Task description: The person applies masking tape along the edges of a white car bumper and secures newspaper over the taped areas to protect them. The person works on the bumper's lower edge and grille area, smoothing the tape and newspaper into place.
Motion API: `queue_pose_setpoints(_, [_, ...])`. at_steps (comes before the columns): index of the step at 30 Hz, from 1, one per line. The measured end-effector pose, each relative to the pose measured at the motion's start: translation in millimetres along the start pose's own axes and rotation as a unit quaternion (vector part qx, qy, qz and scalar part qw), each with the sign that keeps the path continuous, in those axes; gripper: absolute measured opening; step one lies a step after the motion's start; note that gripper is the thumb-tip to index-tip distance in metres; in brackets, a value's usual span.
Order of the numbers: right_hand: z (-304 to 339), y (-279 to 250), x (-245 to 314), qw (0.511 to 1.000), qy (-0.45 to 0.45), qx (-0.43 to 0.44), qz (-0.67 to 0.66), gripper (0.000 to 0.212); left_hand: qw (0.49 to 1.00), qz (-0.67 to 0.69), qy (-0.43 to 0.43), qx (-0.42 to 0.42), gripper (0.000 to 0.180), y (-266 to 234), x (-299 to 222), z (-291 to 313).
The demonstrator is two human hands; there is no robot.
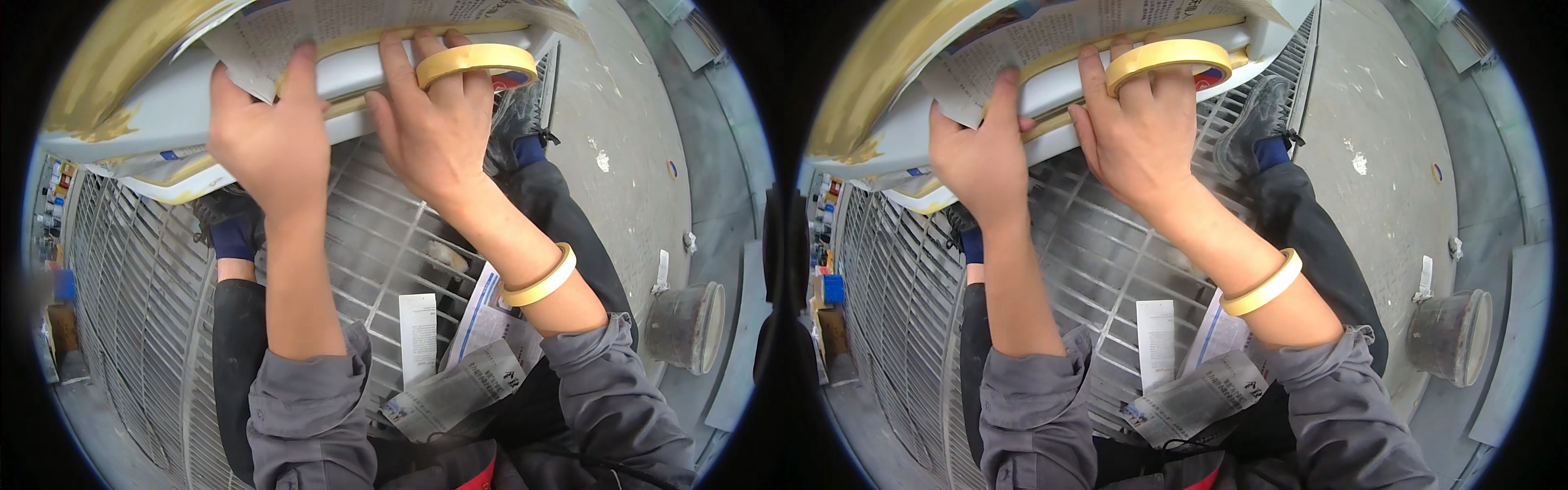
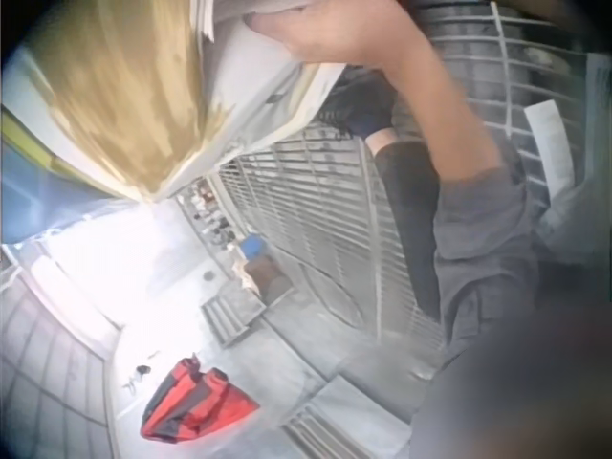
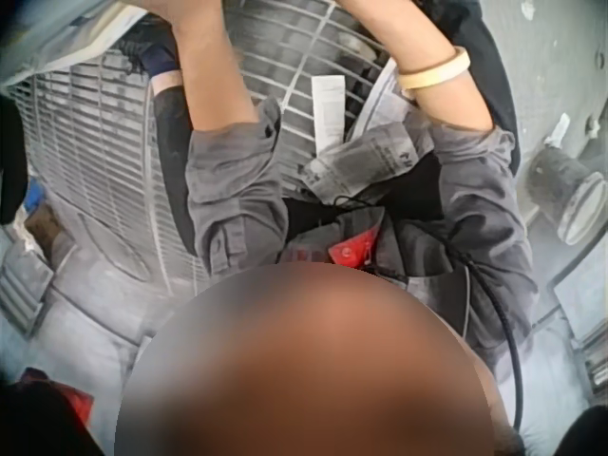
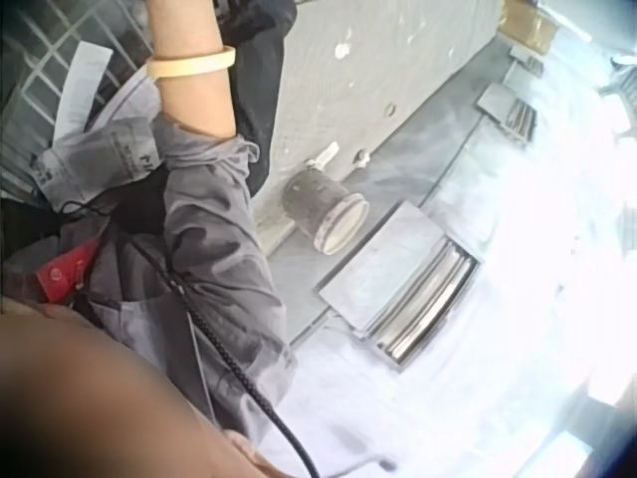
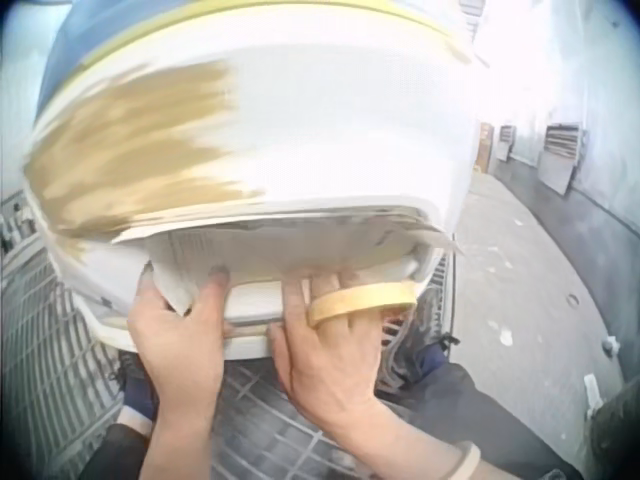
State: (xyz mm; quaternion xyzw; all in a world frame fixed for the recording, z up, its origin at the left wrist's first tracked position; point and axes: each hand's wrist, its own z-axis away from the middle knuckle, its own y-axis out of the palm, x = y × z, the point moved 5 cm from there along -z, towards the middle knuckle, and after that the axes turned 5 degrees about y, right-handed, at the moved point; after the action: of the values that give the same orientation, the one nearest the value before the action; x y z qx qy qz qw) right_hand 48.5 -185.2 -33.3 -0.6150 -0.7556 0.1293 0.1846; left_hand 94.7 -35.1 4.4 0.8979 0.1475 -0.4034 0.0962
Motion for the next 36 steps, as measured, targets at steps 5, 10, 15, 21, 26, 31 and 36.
queue_pose_setpoints(5, [-1.6, 5.0, 9.0, 0.999, -0.02, -0.004, 0.026, 0.062, 0.988, -0.097, 0.113, 0.051, 0.03, -25.6, 5.4, -15.5])
queue_pose_setpoints(10, [-5.0, 3.4, 16.2, 0.999, -0.035, 0.01, 0.03, 0.06, 0.971, -0.162, 0.165, 0.052, 0.033, -34.9, 3.5, -30.7])
queue_pose_setpoints(15, [-5.3, 3.1, 22.7, 0.997, -0.048, 0.031, 0.057, 0.06, 0.963, -0.155, 0.198, 0.095, 0.034, -42.4, 4.9, -37.9])
queue_pose_setpoints(21, [-7.1, 2.4, 26.6, 0.996, -0.044, 0.046, 0.062, 0.06, 0.952, -0.128, 0.176, 0.217, 0.027, -38.6, -7.9, -43.2])
queue_pose_setpoints(26, [-4.6, 0.9, 28.8, 0.992, -0.042, 0.067, 0.101, 0.062, 0.838, -0.162, 0.47, 0.224, 0.026, -47.9, -18.1, -52.5])
queue_pose_setpoints(31, [-3.2, 3.1, 31.0, 0.993, -0.045, 0.07, 0.085, 0.068, 0.846, -0.194, 0.465, 0.175, 0.018, -43.1, -23.2, -46.8])
queue_pose_setpoints(36, [-2.5, 3.5, 31.3, 0.992, -0.065, 0.058, 0.094, 0.072, 0.846, -0.188, 0.49, 0.091, 0.023, -42.2, -22.6, -46.1])
